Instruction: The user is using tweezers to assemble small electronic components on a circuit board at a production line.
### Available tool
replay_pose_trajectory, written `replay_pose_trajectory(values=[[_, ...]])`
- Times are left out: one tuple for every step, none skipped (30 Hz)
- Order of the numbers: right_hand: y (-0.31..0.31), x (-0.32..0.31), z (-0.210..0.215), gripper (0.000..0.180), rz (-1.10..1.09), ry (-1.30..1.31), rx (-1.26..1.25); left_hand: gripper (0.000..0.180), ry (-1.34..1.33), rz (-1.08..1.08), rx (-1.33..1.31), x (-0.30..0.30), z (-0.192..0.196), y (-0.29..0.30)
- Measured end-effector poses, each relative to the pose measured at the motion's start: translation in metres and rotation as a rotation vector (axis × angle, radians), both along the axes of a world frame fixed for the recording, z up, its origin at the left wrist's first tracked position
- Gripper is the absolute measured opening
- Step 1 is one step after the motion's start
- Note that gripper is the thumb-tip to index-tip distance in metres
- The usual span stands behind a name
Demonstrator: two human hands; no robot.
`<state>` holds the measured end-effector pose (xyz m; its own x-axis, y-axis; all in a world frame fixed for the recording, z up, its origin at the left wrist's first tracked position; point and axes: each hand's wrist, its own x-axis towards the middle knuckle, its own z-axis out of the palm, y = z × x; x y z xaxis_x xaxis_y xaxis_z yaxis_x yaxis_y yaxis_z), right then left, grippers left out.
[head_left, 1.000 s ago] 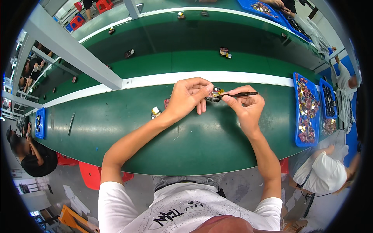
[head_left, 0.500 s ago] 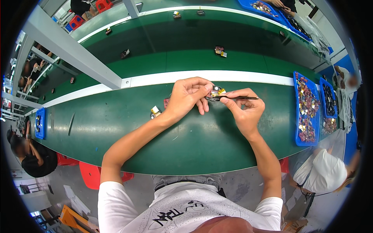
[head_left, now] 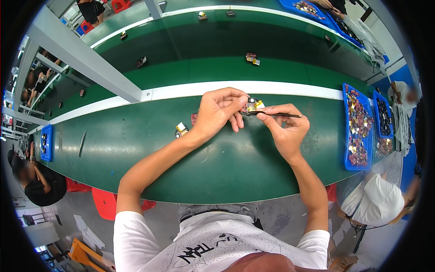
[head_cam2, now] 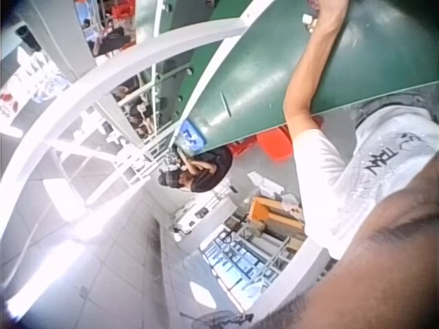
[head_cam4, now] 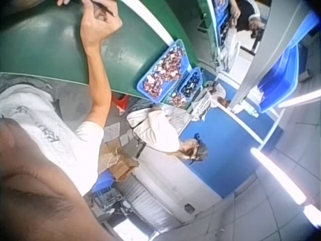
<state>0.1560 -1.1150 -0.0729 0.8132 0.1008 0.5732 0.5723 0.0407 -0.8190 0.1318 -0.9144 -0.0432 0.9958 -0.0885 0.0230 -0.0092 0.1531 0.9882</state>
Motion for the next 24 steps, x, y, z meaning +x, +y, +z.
replay_pose_trajectory(values=[[-0.0002, -0.0004, 0.0003, 0.012, 0.005, 0.013, -0.003, 0.026, 0.004, 0.001, 0.003, -0.0004, 0.0005, 0.0000], [-0.0002, -0.0006, 0.0006, 0.013, 0.010, 0.026, -0.007, 0.026, 0.009, 0.002, 0.006, -0.0006, 0.0009, 0.0001], [0.0000, -0.0008, 0.0007, 0.013, 0.010, 0.028, -0.008, 0.026, 0.010, 0.002, 0.005, -0.0008, 0.0010, 0.0006], [0.0003, -0.0007, 0.0007, 0.013, 0.009, 0.018, -0.011, 0.026, 0.015, 0.003, -0.003, -0.0007, 0.0011, 0.0013], [0.0004, -0.0008, 0.0008, 0.013, 0.008, 0.009, -0.015, 0.026, 0.020, 0.004, -0.011, -0.0007, 0.0010, 0.0016], [0.0003, -0.0009, 0.0010, 0.013, 0.008, 0.011, -0.016, 0.026, 0.022, 0.004, -0.012, -0.0006, 0.0010, 0.0014], [0.0000, -0.0010, 0.0014, 0.013, 0.006, 0.019, -0.017, 0.026, 0.020, 0.003, -0.015, -0.0005, 0.0008, 0.0010], [-0.0005, -0.0011, 0.0017, 0.014, 0.003, 0.026, -0.017, 0.026, 0.019, 0.002, -0.019, -0.0004, 0.0006, 0.0005], [-0.0002, -0.0010, 0.0019, 0.014, 0.006, 0.027, -0.017, 0.026, 0.020, 0.005, -0.019, -0.0008, 0.0006, 0.0007], [-0.0001, -0.0010, 0.0021, 0.014, 0.005, 0.050, -0.028, 0.025, 0.006, 0.013, 0.001, -0.0012, 0.0005, 0.0007], [0.0002, -0.0009, 0.0021, 0.014, 0.005, 0.073, -0.040, 0.024, -0.008, 0.021, 0.022, -0.0016, 0.0002, 0.0009], [-0.0003, -0.0009, 0.0022, 0.014, 0.004, 0.074, -0.041, 0.024, -0.007, 0.019, 0.021, -0.0016, 0.0000, 0.0002], [-0.0006, -0.0010, 0.0023, 0.014, -0.004, 0.067, -0.036, 0.024, -0.020, 0.025, 0.042, -0.0017, -0.0002, -0.0003], [-0.0009, -0.0010, 0.0025, 0.014, -0.011, 0.061, -0.031, 0.024, -0.034, 0.032, 0.064, -0.0018, -0.0004, -0.0007], [-0.0011, -0.0003, 0.0027, 0.014, -0.011, 0.061, -0.030, 0.024, -0.033, 0.032, 0.064, -0.0020, 0.0004, -0.0006], [-0.0017, 0.0006, 0.0029, 0.015, -0.022, 0.042, -0.033, 0.023, -0.035, 0.054, 0.079, -0.0023, 0.0018, -0.0005], [-0.0020, 0.0010, 0.0033, 0.015, -0.034, 0.022, -0.035, 0.023, -0.036, 0.076, 0.093, -0.0026, 0.0026, -0.0001], [-0.0020, 0.0008, 0.0040, 0.015, -0.034, 0.023, -0.035, 0.023, -0.035, 0.076, 0.093, -0.0025, 0.0022, 0.0004], [-0.0019, 0.0004, 0.0050, 0.015, -0.020, 0.018, -0.040, 0.023, -0.039, 0.084, 0.094, -0.0022, 0.0018, 0.0012], [-0.0016, 0.0001, 0.0054, 0.015, -0.007, 0.013, -0.045, 0.023, -0.043, 0.092, 0.095, -0.0021, 0.0014, 0.0016], [-0.0013, -0.0001, 0.0050, 0.015, -0.007, 0.014, -0.045, 0.023, -0.042, 0.092, 0.095, -0.0023, 0.0016, 0.0010], [-0.0007, -0.0004, 0.0045, 0.015, -0.002, -0.024, -0.058, 0.023, -0.039, 0.096, 0.106, -0.0027, 0.0021, 0.0000], [-0.0003, -0.0006, 0.0040, 0.015, 0.003, -0.062, -0.071, 0.023, -0.037, 0.100, 0.116, -0.0031, 0.0022, -0.0009], [0.0003, -0.0010, 0.0044, 0.015, 0.003, -0.061, -0.071, 0.023, -0.036, 0.100, 0.117, -0.0035, 0.0019, -0.0011]])
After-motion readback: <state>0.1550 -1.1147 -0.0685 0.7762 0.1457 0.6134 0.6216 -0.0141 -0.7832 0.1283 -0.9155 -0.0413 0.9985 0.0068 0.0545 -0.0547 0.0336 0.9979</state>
